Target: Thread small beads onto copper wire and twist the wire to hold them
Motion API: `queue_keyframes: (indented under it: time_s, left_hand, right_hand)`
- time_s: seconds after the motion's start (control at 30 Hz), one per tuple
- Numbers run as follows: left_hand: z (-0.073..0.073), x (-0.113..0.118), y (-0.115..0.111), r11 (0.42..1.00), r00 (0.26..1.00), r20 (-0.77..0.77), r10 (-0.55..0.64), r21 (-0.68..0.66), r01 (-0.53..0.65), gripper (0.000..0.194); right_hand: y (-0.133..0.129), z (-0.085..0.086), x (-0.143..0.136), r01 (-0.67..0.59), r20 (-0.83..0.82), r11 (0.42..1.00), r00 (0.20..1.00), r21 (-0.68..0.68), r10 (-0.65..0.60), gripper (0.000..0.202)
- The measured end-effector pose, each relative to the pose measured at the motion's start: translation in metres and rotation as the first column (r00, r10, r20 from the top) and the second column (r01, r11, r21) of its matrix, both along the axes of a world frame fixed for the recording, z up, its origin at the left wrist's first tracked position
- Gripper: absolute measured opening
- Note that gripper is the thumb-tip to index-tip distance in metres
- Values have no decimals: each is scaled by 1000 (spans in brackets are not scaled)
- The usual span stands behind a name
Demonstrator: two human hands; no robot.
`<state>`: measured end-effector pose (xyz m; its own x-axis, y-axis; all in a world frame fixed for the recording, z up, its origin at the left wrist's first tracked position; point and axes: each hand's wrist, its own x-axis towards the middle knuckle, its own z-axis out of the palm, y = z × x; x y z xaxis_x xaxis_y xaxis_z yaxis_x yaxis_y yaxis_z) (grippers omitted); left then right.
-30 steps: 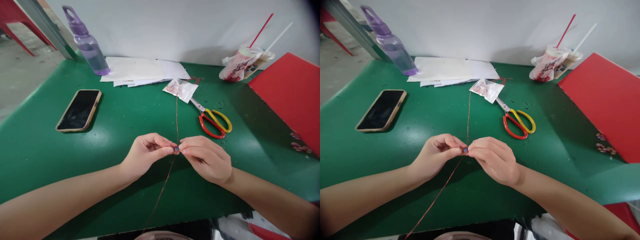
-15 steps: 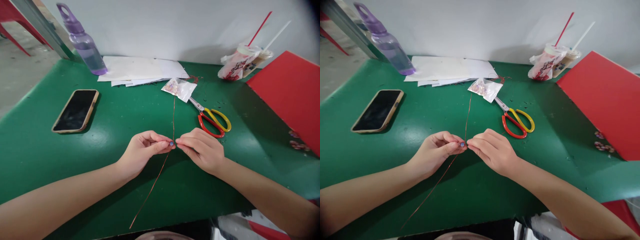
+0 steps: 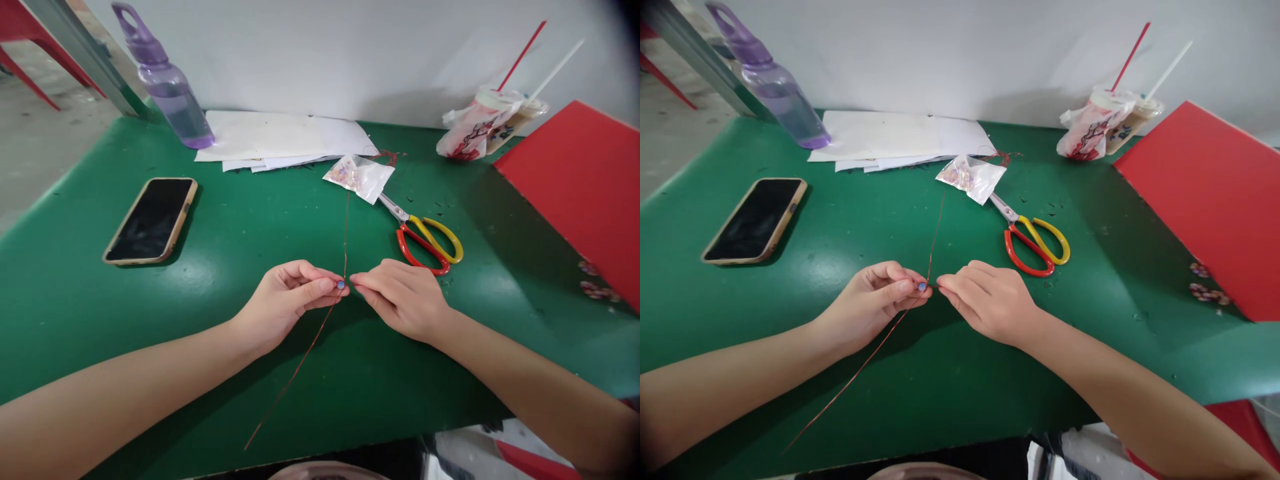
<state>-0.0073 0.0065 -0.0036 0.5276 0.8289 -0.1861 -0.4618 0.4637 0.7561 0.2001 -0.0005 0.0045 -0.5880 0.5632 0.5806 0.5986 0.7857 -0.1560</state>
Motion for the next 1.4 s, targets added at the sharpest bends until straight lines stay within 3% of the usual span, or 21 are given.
queue_keyframes:
  time_s: [0.43,0.8,0.93,1.07,1.23,1.4]
  left_hand:
    - [-1,0,0,999,998,40,-39,3,39,11]
    - [-4,-1,1,993,987,121,-107,-31,112,7]
    - [-1,1,0,999,999,20,-36,-12,36,7]
    - [3,4,-4,994,989,-127,77,91,-65,4]
    - [5,6,-7,973,972,-196,127,215,-84,7]
    - [5,7,-7,963,954,-254,157,256,-90,6]
  right_hand:
    - [1,11,5,-72,70,997,995,40,69,18]
    - [-3,7,9,-108,185,993,978,43,99,26]
    - [-1,8,6,-12,141,997,990,79,1,23]
    - [-2,10,-1,61,24,996,998,-63,-59,32]
    - [-10,9,-13,45,-167,989,984,-143,-69,21]
    - [-14,12,-19,144,-163,972,971,-188,-175,9]
